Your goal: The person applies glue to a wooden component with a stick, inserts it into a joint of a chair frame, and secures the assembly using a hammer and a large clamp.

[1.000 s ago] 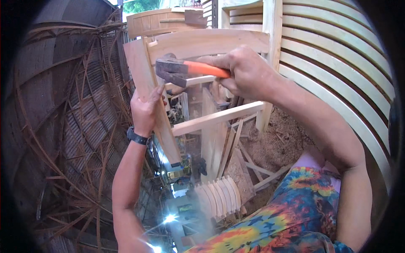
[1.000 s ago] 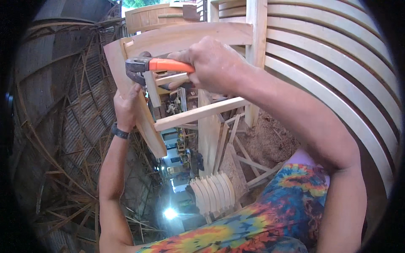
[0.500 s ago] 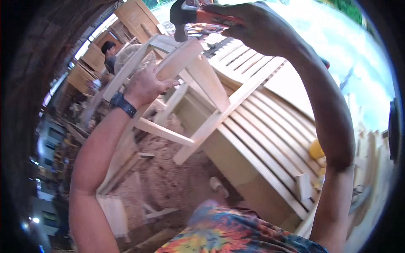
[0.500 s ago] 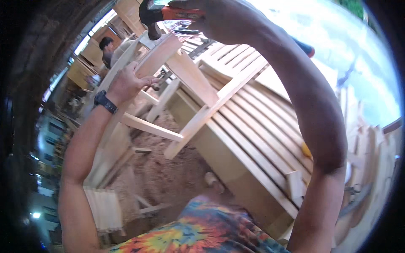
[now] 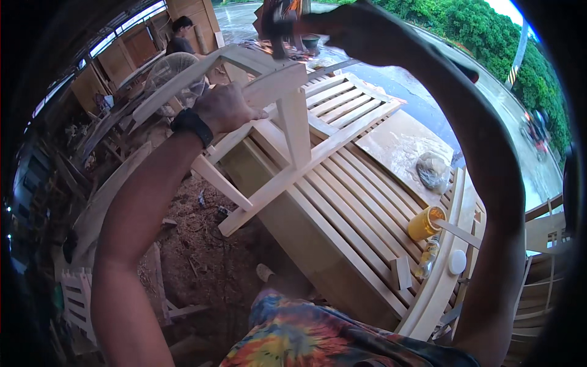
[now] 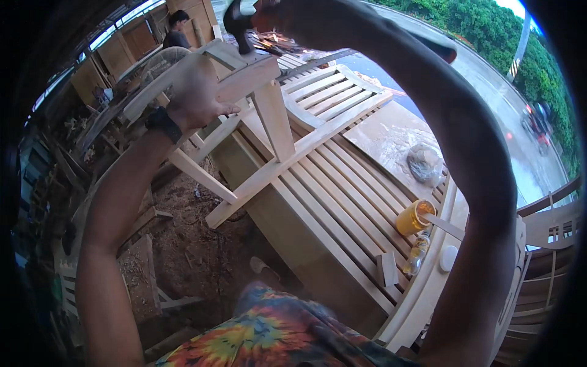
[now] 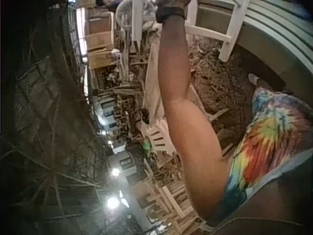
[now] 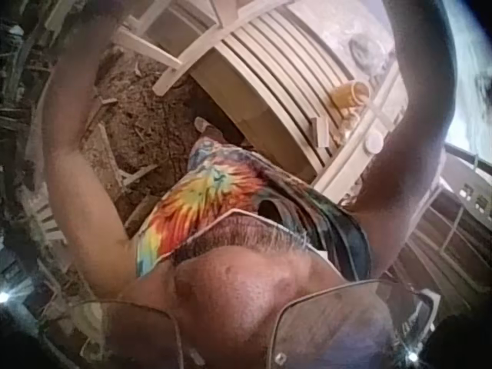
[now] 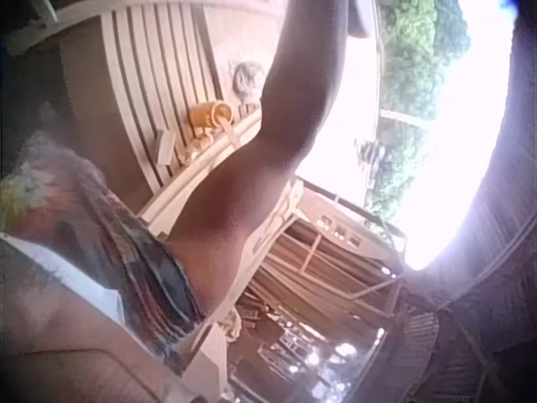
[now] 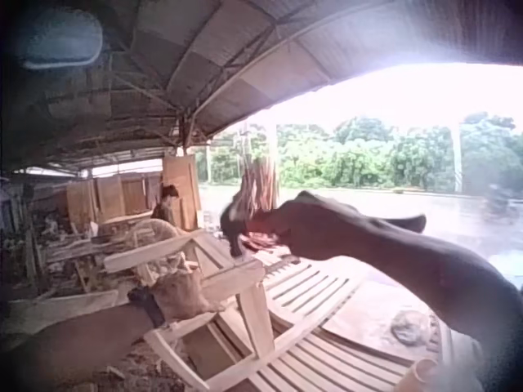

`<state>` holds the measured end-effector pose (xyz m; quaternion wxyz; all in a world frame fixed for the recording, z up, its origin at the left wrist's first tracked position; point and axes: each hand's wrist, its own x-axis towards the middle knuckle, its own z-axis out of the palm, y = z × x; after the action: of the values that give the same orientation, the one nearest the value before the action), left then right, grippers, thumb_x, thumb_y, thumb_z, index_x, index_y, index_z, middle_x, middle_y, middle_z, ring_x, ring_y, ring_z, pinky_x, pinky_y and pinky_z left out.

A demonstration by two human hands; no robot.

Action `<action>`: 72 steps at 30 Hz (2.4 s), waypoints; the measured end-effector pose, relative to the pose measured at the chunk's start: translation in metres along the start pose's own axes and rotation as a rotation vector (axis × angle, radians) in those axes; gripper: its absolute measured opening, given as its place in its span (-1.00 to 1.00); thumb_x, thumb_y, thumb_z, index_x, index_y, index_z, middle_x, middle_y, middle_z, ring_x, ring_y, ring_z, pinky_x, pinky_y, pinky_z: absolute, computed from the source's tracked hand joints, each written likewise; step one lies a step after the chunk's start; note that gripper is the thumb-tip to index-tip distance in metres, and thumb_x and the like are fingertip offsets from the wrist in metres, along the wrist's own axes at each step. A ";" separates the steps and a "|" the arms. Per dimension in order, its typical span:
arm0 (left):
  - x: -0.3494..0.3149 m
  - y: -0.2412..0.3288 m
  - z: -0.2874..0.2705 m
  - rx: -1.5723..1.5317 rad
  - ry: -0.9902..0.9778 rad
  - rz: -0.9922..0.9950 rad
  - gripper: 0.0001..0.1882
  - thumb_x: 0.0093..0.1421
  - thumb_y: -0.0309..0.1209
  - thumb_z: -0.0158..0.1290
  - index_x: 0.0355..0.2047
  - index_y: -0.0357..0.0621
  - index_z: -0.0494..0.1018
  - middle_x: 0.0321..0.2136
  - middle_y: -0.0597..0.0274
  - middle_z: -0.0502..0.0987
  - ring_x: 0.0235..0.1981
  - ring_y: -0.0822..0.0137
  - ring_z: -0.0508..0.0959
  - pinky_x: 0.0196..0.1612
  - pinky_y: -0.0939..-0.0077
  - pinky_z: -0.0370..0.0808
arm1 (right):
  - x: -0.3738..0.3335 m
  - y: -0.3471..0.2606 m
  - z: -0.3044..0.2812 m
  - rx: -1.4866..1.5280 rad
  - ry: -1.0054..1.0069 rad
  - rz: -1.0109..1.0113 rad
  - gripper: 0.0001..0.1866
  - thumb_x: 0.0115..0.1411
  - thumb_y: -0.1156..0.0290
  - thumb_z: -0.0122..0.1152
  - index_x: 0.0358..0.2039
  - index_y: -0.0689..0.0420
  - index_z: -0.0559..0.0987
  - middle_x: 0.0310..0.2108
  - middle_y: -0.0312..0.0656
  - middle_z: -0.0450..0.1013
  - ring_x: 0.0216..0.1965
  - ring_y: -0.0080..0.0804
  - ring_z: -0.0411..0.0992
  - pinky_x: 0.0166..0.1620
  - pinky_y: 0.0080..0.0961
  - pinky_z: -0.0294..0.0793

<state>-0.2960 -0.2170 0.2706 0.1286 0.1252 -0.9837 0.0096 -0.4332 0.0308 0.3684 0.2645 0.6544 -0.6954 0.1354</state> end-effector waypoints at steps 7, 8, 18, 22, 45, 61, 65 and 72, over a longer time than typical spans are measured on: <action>0.004 -0.005 0.007 0.084 -0.011 0.065 -0.05 0.00 0.26 0.26 0.06 -0.42 0.39 -0.13 -0.30 0.59 -0.04 -0.19 0.60 0.04 0.08 0.53 | -0.009 0.023 0.018 -0.040 -0.119 -0.077 -0.43 0.18 0.51 0.29 0.23 -0.13 0.50 -0.08 -0.13 0.62 -0.17 -0.14 0.61 -0.03 -0.30 0.60; 0.003 -0.006 0.010 0.084 0.027 0.053 -0.06 0.00 0.25 0.26 0.05 -0.42 0.40 -0.14 -0.30 0.60 -0.04 -0.18 0.60 0.04 0.08 0.53 | -0.006 0.024 0.014 -0.313 -0.096 -0.141 -0.45 0.20 0.53 0.27 0.22 -0.12 0.51 -0.06 -0.14 0.61 -0.15 -0.18 0.61 -0.01 -0.30 0.60; 0.002 -0.005 0.012 0.080 0.005 0.003 -0.06 0.01 0.27 0.24 0.02 -0.42 0.39 -0.13 -0.31 0.59 -0.05 -0.17 0.61 0.02 0.06 0.54 | 0.002 -0.009 0.017 -0.100 -0.007 0.131 -0.48 0.22 0.53 0.18 0.16 -0.27 0.57 -0.30 -0.08 0.63 -0.44 -0.36 0.56 -0.26 -0.32 0.56; -0.003 -0.006 0.004 0.062 -0.035 0.023 -0.05 0.02 0.28 0.23 0.03 -0.43 0.39 -0.12 -0.33 0.58 -0.04 -0.17 0.61 0.02 0.06 0.54 | -0.016 -0.015 0.049 -0.133 -0.028 0.105 -0.51 0.11 0.50 0.18 0.07 -0.21 0.60 -0.37 -0.07 0.61 -0.40 -0.08 0.62 -0.35 -0.23 0.64; -0.007 -0.002 -0.005 -0.028 -0.116 -0.004 -0.06 0.02 0.26 0.23 0.01 -0.48 0.40 -0.13 -0.34 0.58 -0.03 -0.16 0.60 0.05 0.06 0.52 | 0.067 0.016 0.042 -0.108 -0.031 0.032 -0.49 0.12 0.43 0.27 0.13 -0.09 0.56 -0.37 -0.15 0.61 -0.37 -0.20 0.60 -0.25 -0.32 0.55; -0.012 -0.018 -0.005 -0.121 -0.140 0.060 -0.13 0.06 0.18 0.24 -0.01 -0.50 0.43 -0.19 -0.27 0.62 -0.11 -0.10 0.66 -0.04 0.10 0.59 | 0.143 0.043 0.141 -0.016 -0.185 0.236 -0.46 0.17 0.52 0.09 0.16 -0.22 0.56 -0.21 -0.01 0.62 -0.21 0.01 0.60 -0.10 -0.16 0.59; -0.009 -0.027 0.002 -0.158 -0.084 0.136 -0.05 0.05 0.25 0.22 0.06 -0.48 0.37 -0.09 -0.31 0.58 -0.01 -0.15 0.61 0.06 0.11 0.54 | 0.137 0.051 0.136 -0.049 -0.311 0.300 -0.55 0.16 0.44 0.27 0.09 -0.13 0.62 -0.13 -0.09 0.63 -0.32 -0.31 0.60 -0.13 -0.35 0.56; 0.003 -0.144 -0.035 -0.371 -0.507 0.333 -0.49 0.41 0.02 -0.07 -0.02 -0.18 0.56 -0.21 0.24 0.58 -0.20 0.39 0.55 -0.13 0.45 0.52 | -0.092 0.073 0.166 0.042 0.101 1.070 -0.61 0.12 0.11 0.37 -0.14 0.07 0.63 -0.43 0.01 0.59 -0.35 -0.07 0.60 -0.26 -0.19 0.56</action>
<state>-0.2547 -0.3552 0.3029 -0.1026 -0.0639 -0.9762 -0.1800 -0.5364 0.0269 0.1927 0.1785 0.2063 -0.9153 0.2962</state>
